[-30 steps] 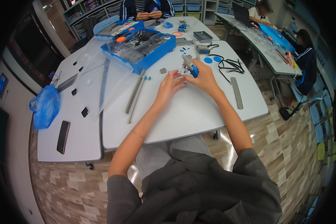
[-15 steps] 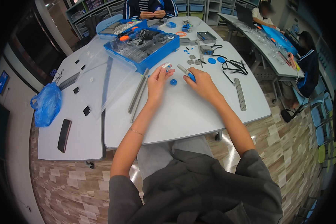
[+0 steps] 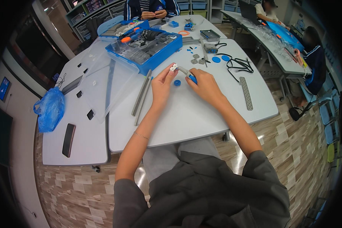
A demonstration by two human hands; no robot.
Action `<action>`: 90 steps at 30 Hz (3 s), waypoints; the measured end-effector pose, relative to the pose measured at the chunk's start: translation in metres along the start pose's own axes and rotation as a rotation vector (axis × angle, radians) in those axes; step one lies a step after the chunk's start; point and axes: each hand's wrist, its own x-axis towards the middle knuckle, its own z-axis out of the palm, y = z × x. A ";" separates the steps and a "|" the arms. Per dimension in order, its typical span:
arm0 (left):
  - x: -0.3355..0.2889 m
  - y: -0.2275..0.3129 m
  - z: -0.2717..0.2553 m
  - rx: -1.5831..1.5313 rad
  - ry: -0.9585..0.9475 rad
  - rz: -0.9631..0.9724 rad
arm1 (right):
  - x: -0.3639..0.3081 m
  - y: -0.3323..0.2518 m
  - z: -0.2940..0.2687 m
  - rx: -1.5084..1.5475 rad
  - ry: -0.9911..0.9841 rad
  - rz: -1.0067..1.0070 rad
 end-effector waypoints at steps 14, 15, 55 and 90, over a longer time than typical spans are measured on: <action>-0.001 0.000 0.000 0.128 -0.041 0.031 | -0.003 -0.001 0.001 -0.043 0.019 -0.018; -0.001 0.001 -0.001 0.171 -0.048 0.044 | -0.004 0.001 0.001 -0.070 0.020 -0.036; -0.002 0.026 -0.017 0.312 -0.178 -0.072 | -0.021 -0.050 -0.010 1.355 -0.648 0.801; 0.006 0.002 -0.021 0.065 -0.044 -0.332 | 0.076 0.037 -0.020 -0.134 -0.345 0.406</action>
